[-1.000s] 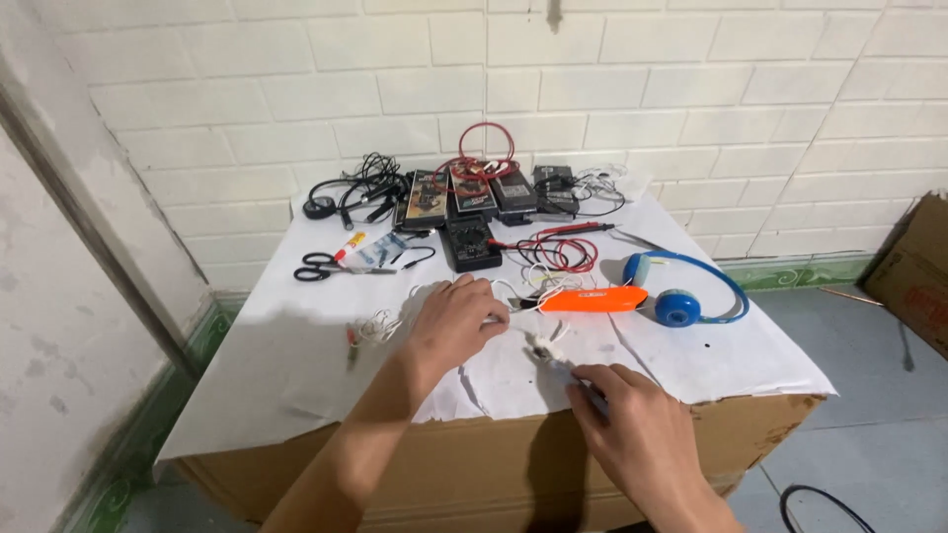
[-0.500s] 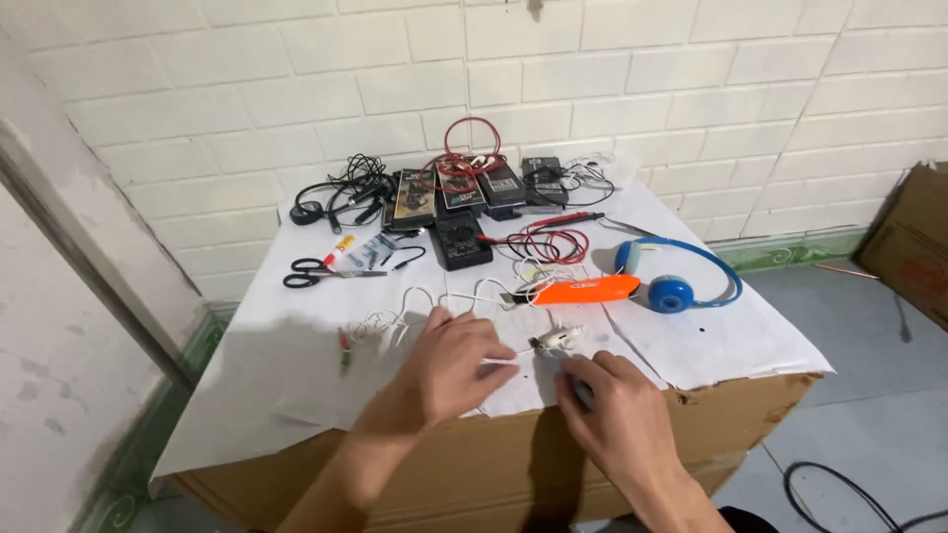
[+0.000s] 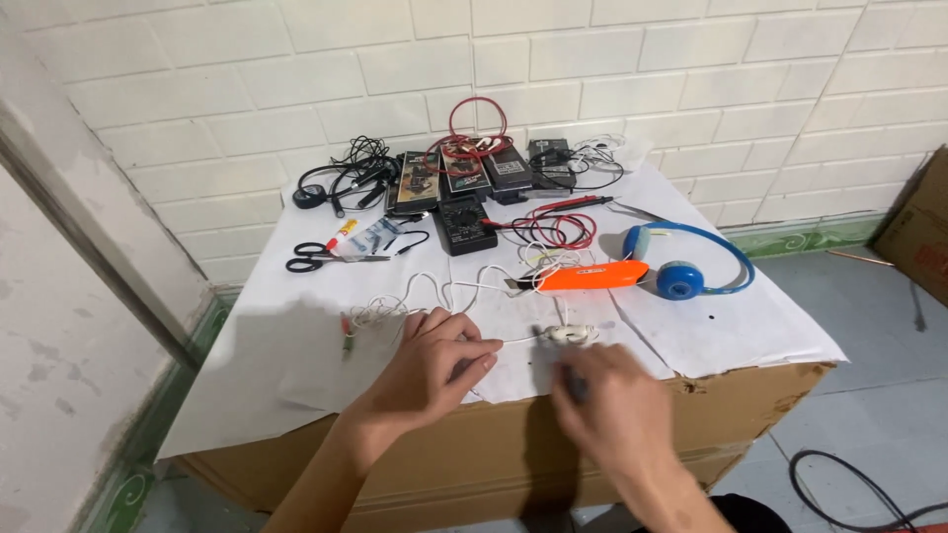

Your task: Soldering wires to electronic components and testing connections with a multimeter on a workbench.

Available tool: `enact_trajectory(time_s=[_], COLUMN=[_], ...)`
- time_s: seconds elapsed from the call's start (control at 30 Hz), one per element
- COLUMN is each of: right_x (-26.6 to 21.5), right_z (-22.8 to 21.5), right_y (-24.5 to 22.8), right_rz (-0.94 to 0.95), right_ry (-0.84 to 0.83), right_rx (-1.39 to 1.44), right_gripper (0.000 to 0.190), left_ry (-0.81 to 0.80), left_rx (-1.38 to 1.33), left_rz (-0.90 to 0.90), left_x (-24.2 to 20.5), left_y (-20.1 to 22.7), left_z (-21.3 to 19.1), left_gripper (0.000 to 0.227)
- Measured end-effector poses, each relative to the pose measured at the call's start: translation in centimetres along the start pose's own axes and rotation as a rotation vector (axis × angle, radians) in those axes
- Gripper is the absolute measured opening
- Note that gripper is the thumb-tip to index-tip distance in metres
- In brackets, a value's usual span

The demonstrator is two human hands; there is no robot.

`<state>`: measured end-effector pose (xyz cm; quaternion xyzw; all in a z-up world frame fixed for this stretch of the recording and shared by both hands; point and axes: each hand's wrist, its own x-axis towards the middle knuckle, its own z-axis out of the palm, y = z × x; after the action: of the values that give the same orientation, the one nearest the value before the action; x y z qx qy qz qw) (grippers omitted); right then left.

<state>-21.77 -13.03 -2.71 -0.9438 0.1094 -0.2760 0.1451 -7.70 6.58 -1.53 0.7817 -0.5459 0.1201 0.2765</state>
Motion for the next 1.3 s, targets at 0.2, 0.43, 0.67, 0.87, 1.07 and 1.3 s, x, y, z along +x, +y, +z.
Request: enact_trajectory(time_s=[0.2, 0.43, 0.67, 0.87, 1.07, 1.3], right_x=[0.1, 1.2, 3.4, 3.2, 3.1, 3.3], right_z=[0.5, 0.6, 1.7, 2.2, 2.3, 2.3], right_y=[0.1, -1.2, -0.8, -0.8, -0.5, -0.3], right_rz=[0.032, -0.02, 0.052, 0.034, 0.043, 0.011], right_ry=[0.0, -0.04, 0.045, 0.088, 0.083, 0.152], right_rx=[0.047, 0.062, -0.073, -0.076, -0.043, 0.063], right_gripper=[0.016, 0.025, 0.013, 0.024, 0.026, 0.02], left_ry=[0.002, 0.011, -0.03, 0.074, 0.048, 0.07], left_rx=[0.0, 0.024, 0.278, 0.004, -0.009, 0.053], left_rz=[-0.031, 0.027, -0.12, -0.193, -0.217, -0.274], left_x=[0.0, 1.6, 3.6, 2.3, 2.7, 2.9], left_y=[-1.6, -2.3, -5.1, -4.4, -5.0, -4.8], left_z=[0.3, -1.3, 1.9, -0.4, 0.3, 1.1], left_gripper=[0.033, 0.014, 0.01, 0.014, 0.013, 0.015])
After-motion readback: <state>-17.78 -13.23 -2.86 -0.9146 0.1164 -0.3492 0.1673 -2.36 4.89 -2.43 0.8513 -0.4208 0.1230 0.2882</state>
